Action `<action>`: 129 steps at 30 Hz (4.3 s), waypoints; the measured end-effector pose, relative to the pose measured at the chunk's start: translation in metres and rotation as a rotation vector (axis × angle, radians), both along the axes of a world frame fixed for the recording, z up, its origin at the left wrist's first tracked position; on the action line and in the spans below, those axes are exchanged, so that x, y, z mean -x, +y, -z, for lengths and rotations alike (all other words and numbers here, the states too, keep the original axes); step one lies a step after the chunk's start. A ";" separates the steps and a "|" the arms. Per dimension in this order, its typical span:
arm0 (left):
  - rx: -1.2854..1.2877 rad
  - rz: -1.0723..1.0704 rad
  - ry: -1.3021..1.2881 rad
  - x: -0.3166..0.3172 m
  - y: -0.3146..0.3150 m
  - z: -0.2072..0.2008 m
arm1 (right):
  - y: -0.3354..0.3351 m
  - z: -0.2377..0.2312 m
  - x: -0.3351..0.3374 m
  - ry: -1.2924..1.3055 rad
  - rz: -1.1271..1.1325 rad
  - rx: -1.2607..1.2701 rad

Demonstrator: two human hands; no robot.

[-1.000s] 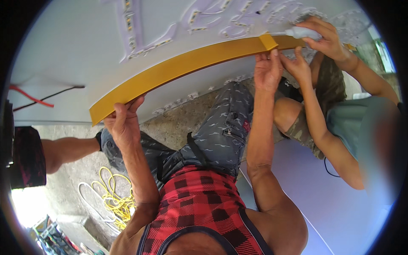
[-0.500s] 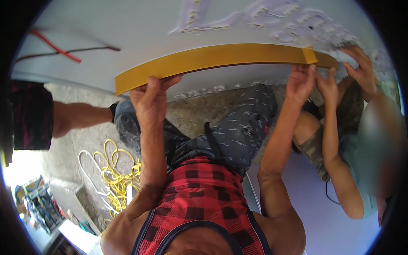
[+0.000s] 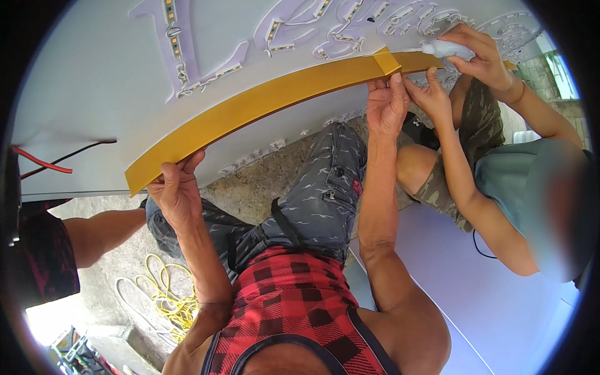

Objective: Collaborating to apply adhesive and gold-colored trim pieces to a large white LED-backlit sign.

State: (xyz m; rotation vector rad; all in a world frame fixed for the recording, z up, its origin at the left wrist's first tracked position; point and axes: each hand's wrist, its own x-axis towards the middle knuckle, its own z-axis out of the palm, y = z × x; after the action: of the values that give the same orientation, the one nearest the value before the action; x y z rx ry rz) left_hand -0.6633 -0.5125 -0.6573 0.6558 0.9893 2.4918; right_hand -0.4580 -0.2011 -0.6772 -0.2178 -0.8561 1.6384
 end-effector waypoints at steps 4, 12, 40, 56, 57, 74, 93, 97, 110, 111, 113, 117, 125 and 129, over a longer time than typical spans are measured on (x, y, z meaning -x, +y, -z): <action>-0.002 0.006 0.001 0.002 0.000 0.002 | 0.003 0.002 0.000 -0.005 0.014 -0.008; -0.023 0.039 -0.011 0.011 -0.002 0.014 | 0.002 0.002 0.005 0.009 -0.018 0.016; -0.044 0.068 -0.005 0.030 0.014 0.017 | 0.008 0.000 0.023 -0.015 0.024 0.000; 0.013 0.105 -0.069 -0.008 -0.031 -0.027 | -0.019 0.004 -0.024 0.051 -0.067 -0.033; 0.019 0.109 -0.096 -0.012 -0.029 -0.026 | -0.015 0.008 -0.026 0.057 -0.067 -0.035; -0.019 0.023 -0.009 0.009 -0.021 -0.021 | -0.035 -0.040 -0.002 0.089 0.029 0.035; 0.043 0.096 -0.047 0.018 0.002 0.005 | 0.002 0.005 0.010 -0.037 -0.038 0.056; 0.047 0.135 -0.166 0.025 0.028 0.013 | 0.029 0.023 0.021 -0.093 -0.010 0.044; 0.124 0.181 -0.268 0.039 0.106 0.037 | 0.120 0.064 0.036 -0.069 -0.086 0.138; 0.098 0.234 -0.259 0.044 0.112 0.035 | 0.127 0.057 0.042 -0.062 -0.083 0.144; 0.108 0.269 -0.245 0.047 0.122 0.043 | 0.135 0.044 0.043 -0.054 -0.070 0.139; 0.072 0.337 -0.226 0.044 0.128 0.052 | 0.133 0.041 0.045 -0.117 -0.019 0.159; 0.044 0.444 -0.162 0.047 0.109 0.049 | 0.132 0.052 0.048 -0.091 -0.079 0.180; 0.074 0.416 -0.099 0.049 0.062 0.047 | 0.106 0.055 0.036 -0.020 -0.233 0.017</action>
State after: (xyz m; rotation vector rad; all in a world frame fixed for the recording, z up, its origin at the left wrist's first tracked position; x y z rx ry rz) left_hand -0.7119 -0.4504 -0.7044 0.6337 0.8083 2.0927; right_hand -0.4936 -0.0951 -0.7323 -0.1510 -0.9096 1.8631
